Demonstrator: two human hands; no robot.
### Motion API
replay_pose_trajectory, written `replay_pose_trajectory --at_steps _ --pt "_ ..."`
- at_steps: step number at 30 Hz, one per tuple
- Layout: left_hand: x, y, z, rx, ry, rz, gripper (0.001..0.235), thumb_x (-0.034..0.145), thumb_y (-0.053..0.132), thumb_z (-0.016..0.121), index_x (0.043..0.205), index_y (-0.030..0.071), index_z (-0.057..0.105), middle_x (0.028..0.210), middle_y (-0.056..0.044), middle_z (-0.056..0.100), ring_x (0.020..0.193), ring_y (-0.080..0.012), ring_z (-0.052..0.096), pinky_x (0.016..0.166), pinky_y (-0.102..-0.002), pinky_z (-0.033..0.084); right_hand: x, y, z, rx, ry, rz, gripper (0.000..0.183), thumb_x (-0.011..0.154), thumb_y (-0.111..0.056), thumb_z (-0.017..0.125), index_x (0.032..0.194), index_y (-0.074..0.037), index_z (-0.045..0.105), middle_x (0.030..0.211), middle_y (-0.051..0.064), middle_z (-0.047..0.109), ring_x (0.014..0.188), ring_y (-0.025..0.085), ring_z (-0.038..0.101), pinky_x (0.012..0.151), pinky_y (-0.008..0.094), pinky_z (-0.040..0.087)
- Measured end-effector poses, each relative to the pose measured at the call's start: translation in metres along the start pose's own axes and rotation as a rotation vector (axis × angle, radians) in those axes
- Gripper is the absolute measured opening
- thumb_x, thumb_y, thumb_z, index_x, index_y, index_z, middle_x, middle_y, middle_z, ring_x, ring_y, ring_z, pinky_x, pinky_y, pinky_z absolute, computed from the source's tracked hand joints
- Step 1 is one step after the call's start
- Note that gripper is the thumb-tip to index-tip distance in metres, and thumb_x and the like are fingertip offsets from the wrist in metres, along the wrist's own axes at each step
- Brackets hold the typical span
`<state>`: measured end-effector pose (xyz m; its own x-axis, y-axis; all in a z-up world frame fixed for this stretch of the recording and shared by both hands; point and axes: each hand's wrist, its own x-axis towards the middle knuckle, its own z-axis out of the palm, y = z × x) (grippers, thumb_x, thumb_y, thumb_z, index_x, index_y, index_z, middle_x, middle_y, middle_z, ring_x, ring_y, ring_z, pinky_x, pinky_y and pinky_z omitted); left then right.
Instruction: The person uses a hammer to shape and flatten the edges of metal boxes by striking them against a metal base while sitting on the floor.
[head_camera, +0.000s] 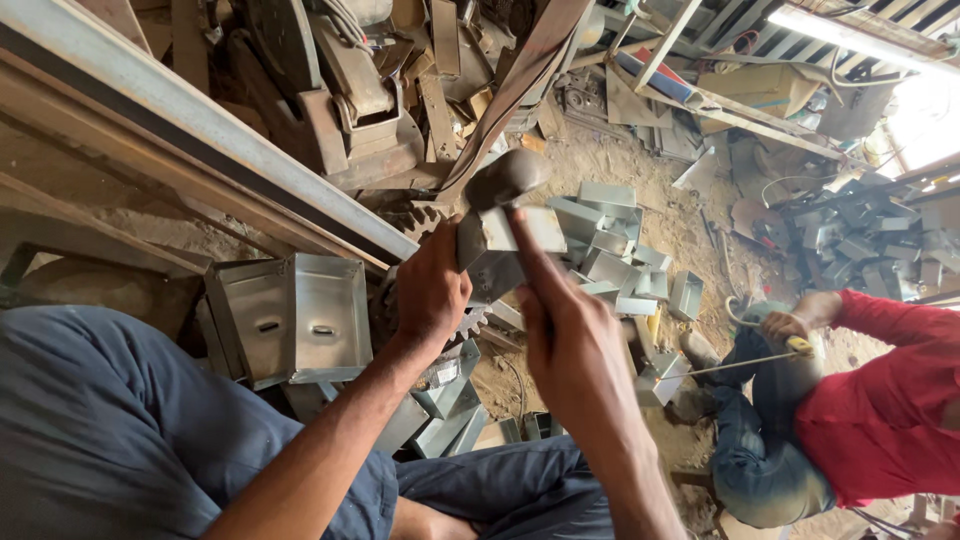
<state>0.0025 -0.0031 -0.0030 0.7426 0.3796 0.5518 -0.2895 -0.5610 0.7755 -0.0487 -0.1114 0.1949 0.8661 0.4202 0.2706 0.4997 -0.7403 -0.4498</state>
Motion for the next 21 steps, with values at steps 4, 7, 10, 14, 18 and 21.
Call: replay_pose_trajectory --at_steps 4,7,10,14,18,21 --pt "0.000 0.002 -0.001 0.008 0.001 -0.005 0.039 0.087 -0.008 0.060 0.125 0.001 0.055 0.093 -0.020 0.065 0.083 -0.0404 0.068 0.068 -0.050 0.056 0.002 0.002 -0.013 -0.105 -0.143 0.235 0.060 0.102 -0.014 0.055 0.162 -0.022 0.047 0.072 0.015 0.069 0.047 0.016 0.055 0.050 0.037 0.046" --pt "0.001 0.002 0.001 -0.003 -0.023 -0.026 0.039 0.088 -0.007 0.060 0.125 0.002 0.055 0.091 -0.019 0.065 0.082 -0.0397 0.069 0.068 -0.049 0.056 -0.005 0.001 -0.020 -0.014 0.122 -0.178 0.051 0.108 -0.007 0.051 0.159 -0.014 0.045 0.118 0.024 0.073 0.066 0.011 0.062 0.063 0.036 0.053" --pt "-0.001 0.000 0.000 0.019 -0.010 -0.023 0.041 0.086 -0.007 0.061 0.126 0.001 0.055 0.092 -0.019 0.065 0.083 -0.0399 0.068 0.068 -0.050 0.056 -0.006 -0.001 -0.005 0.145 0.148 -0.026 0.053 0.104 -0.008 0.049 0.157 -0.014 0.043 0.119 0.019 0.074 0.063 0.011 0.064 0.055 0.034 0.054" --pt "0.000 0.000 0.003 0.065 0.003 -0.016 0.042 0.084 -0.007 0.063 0.124 0.001 0.055 0.089 -0.019 0.064 0.081 -0.0401 0.067 0.067 -0.051 0.055 0.000 -0.006 -0.005 -0.079 -0.112 0.055 0.057 0.102 -0.009 0.055 0.158 -0.016 0.047 0.080 0.023 0.071 0.055 0.018 0.058 0.058 0.041 0.049" --pt "-0.003 -0.005 0.006 0.038 -0.043 -0.029 0.040 0.085 -0.008 0.062 0.124 -0.001 0.054 0.090 -0.019 0.064 0.079 -0.0369 0.069 0.064 -0.047 0.057 0.003 -0.003 -0.019 -0.036 -0.049 0.150 0.054 0.103 -0.010 0.052 0.157 -0.017 0.047 0.093 0.022 0.075 0.053 0.020 0.056 0.055 0.041 0.049" --pt "-0.005 -0.008 0.006 0.039 -0.033 -0.034 0.041 0.086 -0.008 0.062 0.125 -0.002 0.054 0.091 -0.019 0.064 0.080 -0.0371 0.069 0.064 -0.046 0.058 -0.002 0.005 -0.013 0.040 0.107 -0.096 0.053 0.109 -0.008 0.050 0.161 -0.012 0.044 0.123 0.022 0.074 0.070 0.014 0.064 0.065 0.037 0.055"
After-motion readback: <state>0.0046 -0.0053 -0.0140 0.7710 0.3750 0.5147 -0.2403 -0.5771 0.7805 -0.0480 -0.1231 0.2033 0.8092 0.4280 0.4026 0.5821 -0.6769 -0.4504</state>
